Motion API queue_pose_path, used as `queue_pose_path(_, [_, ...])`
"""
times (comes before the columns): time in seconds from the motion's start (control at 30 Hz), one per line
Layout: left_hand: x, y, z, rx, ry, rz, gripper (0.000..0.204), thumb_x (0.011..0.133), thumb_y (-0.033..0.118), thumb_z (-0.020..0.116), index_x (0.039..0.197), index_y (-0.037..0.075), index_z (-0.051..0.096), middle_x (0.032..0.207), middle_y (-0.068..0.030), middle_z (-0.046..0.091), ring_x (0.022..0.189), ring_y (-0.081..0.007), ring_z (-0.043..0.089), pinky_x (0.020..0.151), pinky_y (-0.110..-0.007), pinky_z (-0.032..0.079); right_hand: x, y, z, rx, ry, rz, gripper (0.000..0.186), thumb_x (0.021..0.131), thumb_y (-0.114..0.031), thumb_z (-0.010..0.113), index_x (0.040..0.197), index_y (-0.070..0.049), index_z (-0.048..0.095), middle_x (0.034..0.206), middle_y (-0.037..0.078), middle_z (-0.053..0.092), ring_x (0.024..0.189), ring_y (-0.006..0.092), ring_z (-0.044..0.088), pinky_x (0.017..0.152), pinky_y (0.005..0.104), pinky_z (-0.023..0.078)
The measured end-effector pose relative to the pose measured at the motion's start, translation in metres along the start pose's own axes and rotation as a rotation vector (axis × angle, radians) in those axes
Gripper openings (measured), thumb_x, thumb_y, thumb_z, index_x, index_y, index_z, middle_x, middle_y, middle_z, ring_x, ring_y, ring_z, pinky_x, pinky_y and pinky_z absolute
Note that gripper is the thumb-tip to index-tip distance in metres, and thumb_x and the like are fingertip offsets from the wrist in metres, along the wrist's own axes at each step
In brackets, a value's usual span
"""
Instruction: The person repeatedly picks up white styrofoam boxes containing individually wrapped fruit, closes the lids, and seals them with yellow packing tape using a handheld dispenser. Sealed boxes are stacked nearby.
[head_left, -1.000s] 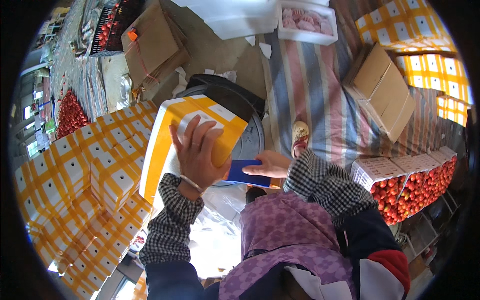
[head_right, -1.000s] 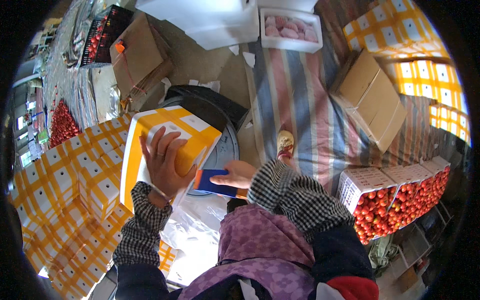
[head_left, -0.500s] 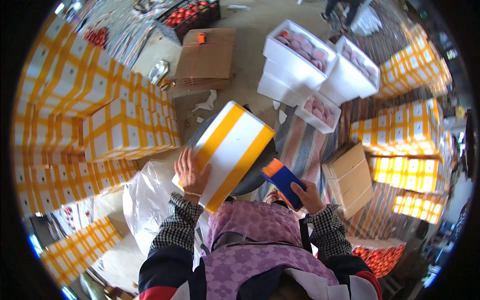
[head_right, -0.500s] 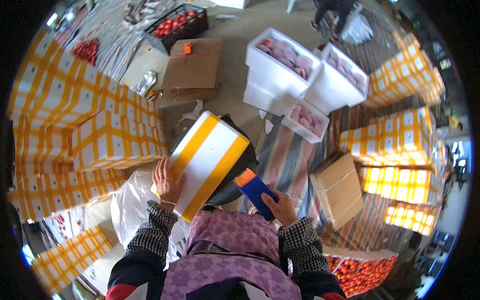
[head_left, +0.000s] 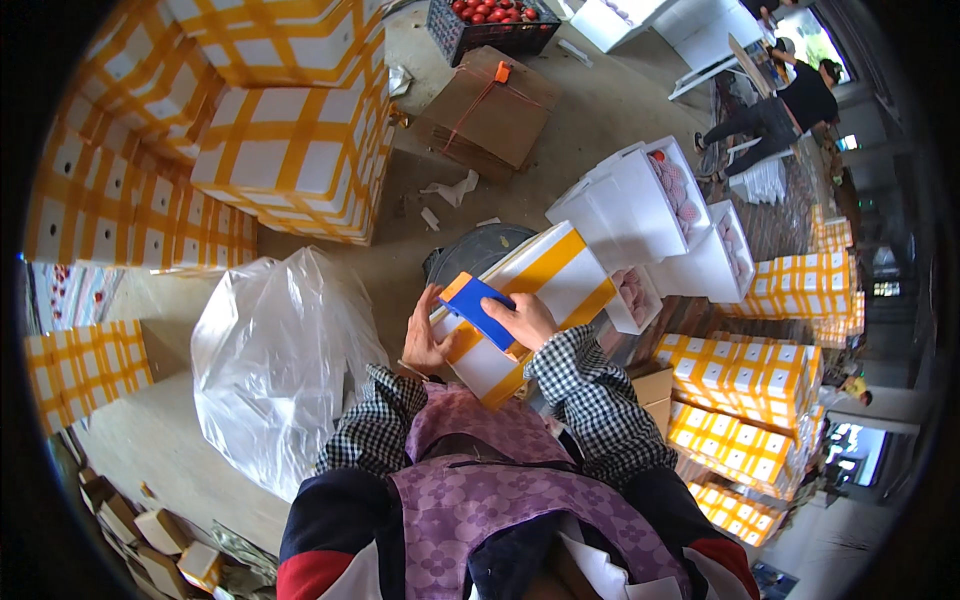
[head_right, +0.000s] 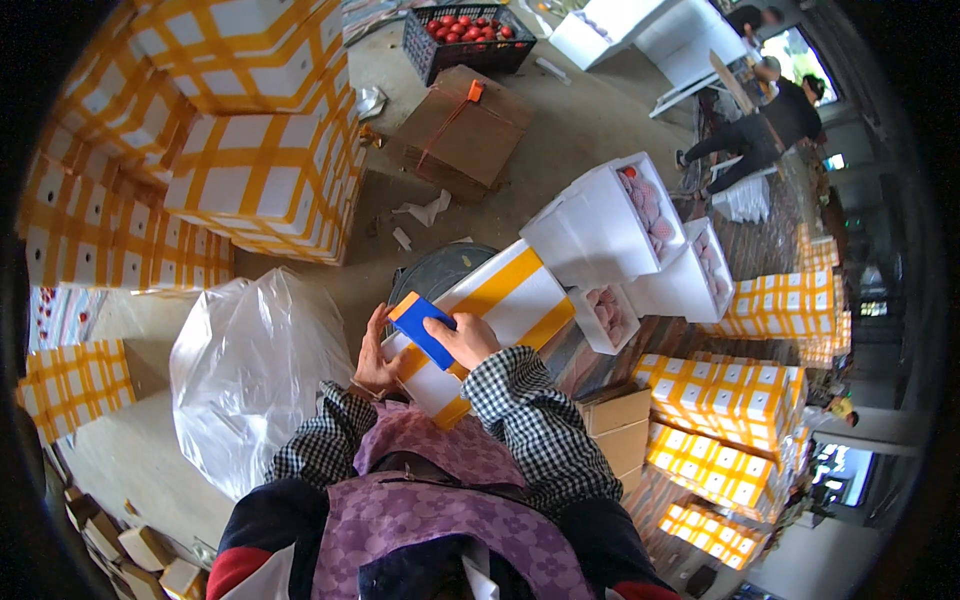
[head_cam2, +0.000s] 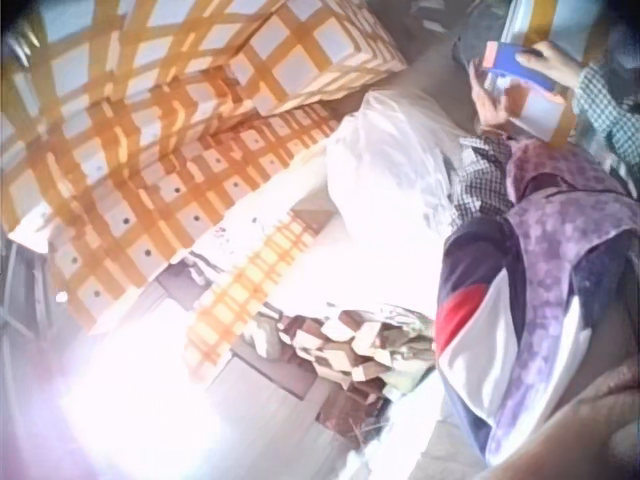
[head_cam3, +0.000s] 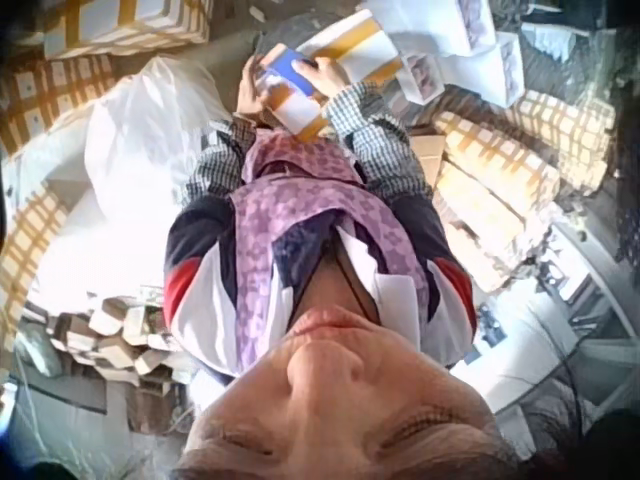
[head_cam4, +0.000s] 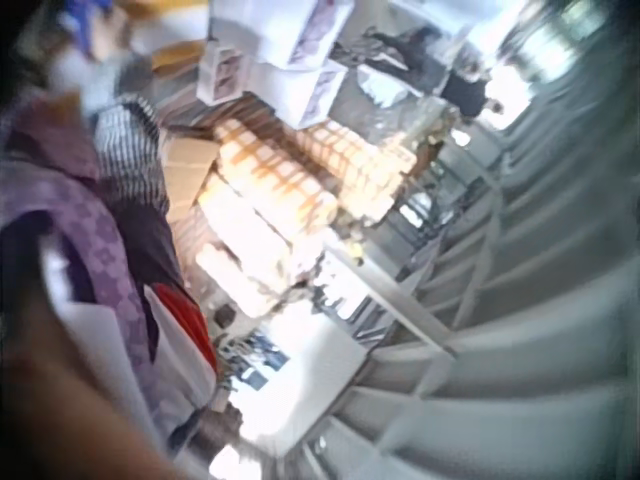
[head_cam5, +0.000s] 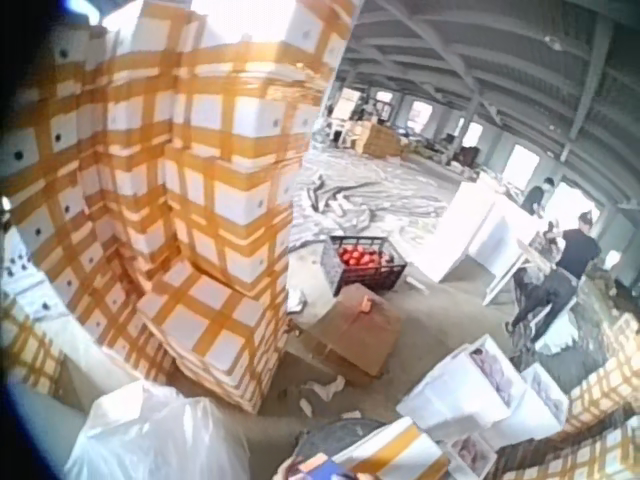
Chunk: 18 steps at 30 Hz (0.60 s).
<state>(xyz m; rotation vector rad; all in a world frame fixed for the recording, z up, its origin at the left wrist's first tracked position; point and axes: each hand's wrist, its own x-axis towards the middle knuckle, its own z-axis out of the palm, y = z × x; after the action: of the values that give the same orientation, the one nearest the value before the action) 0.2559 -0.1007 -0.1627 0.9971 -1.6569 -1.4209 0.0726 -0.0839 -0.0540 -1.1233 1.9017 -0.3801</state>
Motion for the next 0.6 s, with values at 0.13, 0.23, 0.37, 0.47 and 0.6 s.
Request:
queue_pose_path(0.13, [0.010, -0.011, -0.002, -0.289, -0.010, -0.005, 0.049, 0.085, 0.029, 0.044, 0.123, 0.000, 0.037, 0.119, -0.0182, 0.046, 0.114, -0.0294, 0.043, 0.094, -0.036, 0.034, -0.011, 0.006, 0.014, -0.095, 0.081, -0.017, 0.053, 0.081, -0.048, 0.052, 0.082, 0.005, 0.059, 0.072, 0.014, 0.062, 0.064, 0.0196, 0.060, 0.057, 0.0278, 0.046])
queue_pose_path(0.23, [0.007, -0.014, 0.002, -0.240, 0.011, -0.193, 0.039, 0.093, 0.028, 0.030, 0.107, 0.000, 0.054, 0.093, -0.0175, 0.061, 0.094, -0.0273, 0.058, 0.082, -0.031, 0.042, -0.024, 0.006, 0.013, -0.002, 0.032, -0.010, 0.050, 0.082, -0.045, 0.052, 0.081, 0.005, 0.058, 0.071, 0.013, 0.061, 0.062, 0.0183, 0.059, 0.055, 0.0268, 0.046])
queue_pose_path(0.37, [-0.003, -0.027, 0.006, -0.177, -0.054, -0.398, 0.046, 0.093, 0.035, 0.034, 0.099, -0.003, 0.059, 0.089, -0.0116, 0.062, 0.081, -0.0147, 0.057, 0.074, -0.026, 0.044, -0.037, 0.018, 0.015, -0.007, 0.064, -0.035, 0.048, 0.082, -0.043, 0.054, 0.079, 0.004, 0.056, 0.066, 0.013, 0.058, 0.058, 0.0192, 0.057, 0.052, 0.0289, 0.044])
queue_pose_path(0.47, [-0.002, -0.025, 0.012, -0.303, 0.062, -0.267, 0.045, 0.093, 0.034, 0.035, 0.102, -0.003, 0.058, 0.090, -0.0110, 0.063, 0.079, -0.0143, 0.056, 0.073, -0.026, 0.045, -0.059, 0.020, 0.012, 0.021, 0.114, -0.106, 0.048, 0.080, -0.044, 0.055, 0.075, 0.004, 0.055, 0.066, 0.019, 0.058, 0.059, 0.0280, 0.058, 0.053, 0.0345, 0.044])
queue_pose_path(0.6, [-0.005, -0.037, 0.013, -0.377, 0.061, -0.424, 0.042, 0.093, 0.033, 0.035, 0.102, 0.000, 0.060, 0.090, -0.0112, 0.064, 0.080, -0.0139, 0.058, 0.073, -0.026, 0.046, -0.109, 0.057, -0.008, 0.108, 0.063, -0.134, 0.041, 0.082, -0.037, 0.055, 0.082, 0.004, 0.054, 0.064, 0.014, 0.056, 0.054, 0.0195, 0.054, 0.049, 0.0306, 0.042])
